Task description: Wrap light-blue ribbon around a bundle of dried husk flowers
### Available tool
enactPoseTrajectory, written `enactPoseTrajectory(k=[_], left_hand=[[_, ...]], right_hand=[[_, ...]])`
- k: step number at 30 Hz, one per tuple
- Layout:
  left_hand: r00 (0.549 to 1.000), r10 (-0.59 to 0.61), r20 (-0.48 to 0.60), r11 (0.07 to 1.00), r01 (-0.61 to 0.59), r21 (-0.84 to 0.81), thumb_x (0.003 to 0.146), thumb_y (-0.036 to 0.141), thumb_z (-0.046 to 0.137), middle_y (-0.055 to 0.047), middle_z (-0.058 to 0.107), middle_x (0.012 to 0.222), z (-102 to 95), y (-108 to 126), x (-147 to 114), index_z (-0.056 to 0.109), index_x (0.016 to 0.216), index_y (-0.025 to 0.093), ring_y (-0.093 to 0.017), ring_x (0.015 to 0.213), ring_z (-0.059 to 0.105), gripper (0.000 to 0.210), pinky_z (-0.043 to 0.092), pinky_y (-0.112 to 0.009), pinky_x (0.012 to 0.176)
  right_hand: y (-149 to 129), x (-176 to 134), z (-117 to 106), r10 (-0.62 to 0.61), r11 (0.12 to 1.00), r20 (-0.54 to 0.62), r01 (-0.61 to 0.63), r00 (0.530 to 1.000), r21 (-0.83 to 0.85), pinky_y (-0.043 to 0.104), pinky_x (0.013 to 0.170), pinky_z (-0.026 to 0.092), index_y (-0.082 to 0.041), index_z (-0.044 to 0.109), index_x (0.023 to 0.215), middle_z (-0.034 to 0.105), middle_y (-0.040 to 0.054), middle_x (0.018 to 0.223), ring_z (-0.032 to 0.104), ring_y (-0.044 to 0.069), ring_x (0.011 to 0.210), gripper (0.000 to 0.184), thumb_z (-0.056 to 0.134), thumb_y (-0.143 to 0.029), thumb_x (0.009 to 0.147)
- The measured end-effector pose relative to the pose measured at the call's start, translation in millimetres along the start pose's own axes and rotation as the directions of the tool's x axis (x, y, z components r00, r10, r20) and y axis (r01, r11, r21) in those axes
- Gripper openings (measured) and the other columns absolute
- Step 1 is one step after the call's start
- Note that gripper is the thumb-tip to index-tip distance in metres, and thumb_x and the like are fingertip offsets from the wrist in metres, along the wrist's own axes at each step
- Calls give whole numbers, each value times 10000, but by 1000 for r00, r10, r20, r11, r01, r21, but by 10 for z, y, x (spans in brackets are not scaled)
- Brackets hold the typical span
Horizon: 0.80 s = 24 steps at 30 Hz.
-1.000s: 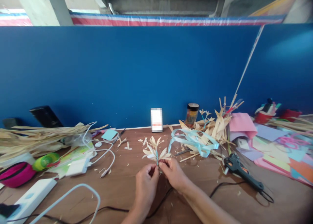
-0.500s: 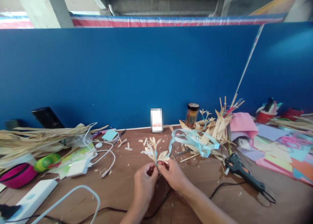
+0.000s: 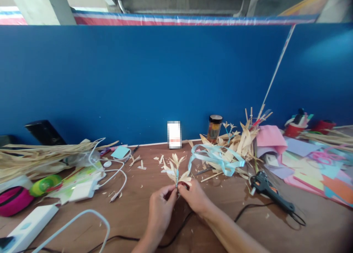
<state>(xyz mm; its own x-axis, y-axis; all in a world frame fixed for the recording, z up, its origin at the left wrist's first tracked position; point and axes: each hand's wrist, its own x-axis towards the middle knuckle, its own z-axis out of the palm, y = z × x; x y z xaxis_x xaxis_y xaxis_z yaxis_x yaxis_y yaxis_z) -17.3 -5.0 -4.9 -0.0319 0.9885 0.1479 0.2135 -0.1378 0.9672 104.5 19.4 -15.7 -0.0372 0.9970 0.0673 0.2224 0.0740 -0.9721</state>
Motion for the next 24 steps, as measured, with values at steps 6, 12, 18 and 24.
enactPoseTrajectory(k=[6,12,18,24], left_hand=[[999,28,36,999,-26,-38,715,276,571,-63,705,871,-23,-18,8,695,909,190,-226,806,625,246,465,-291,742],[951,-272,145,856,308,-416,624,285,676,-52,695,700,-33,-91,52,698,803,146,-154,630,610,227,474,-259,639],[869,-462,178,722,485,-493,506,249,767,-15,644,594,-75,-47,63,649,689,120,-82,521,565,253,446,-187,541],[904,-400,149,783,422,-457,512,250,759,13,601,520,-54,-101,86,623,643,110,-62,475,515,235,408,-165,496]], right_hand=[[-13,12,-2,7,1000,-13,-7,1000,30,246,566,388,-140,574,662,564,10,620,491,150,603,148,517,-275,678],[-80,-5,-14,-72,996,46,69,996,65,233,571,378,-156,535,614,520,-11,595,465,132,594,142,504,-260,706],[-63,7,-57,-164,985,119,157,979,65,221,592,385,-145,548,696,525,-9,639,473,123,618,92,503,-218,731],[-38,11,-47,-187,982,122,183,975,47,226,620,395,-143,561,719,556,3,675,504,133,654,99,506,-220,748]])
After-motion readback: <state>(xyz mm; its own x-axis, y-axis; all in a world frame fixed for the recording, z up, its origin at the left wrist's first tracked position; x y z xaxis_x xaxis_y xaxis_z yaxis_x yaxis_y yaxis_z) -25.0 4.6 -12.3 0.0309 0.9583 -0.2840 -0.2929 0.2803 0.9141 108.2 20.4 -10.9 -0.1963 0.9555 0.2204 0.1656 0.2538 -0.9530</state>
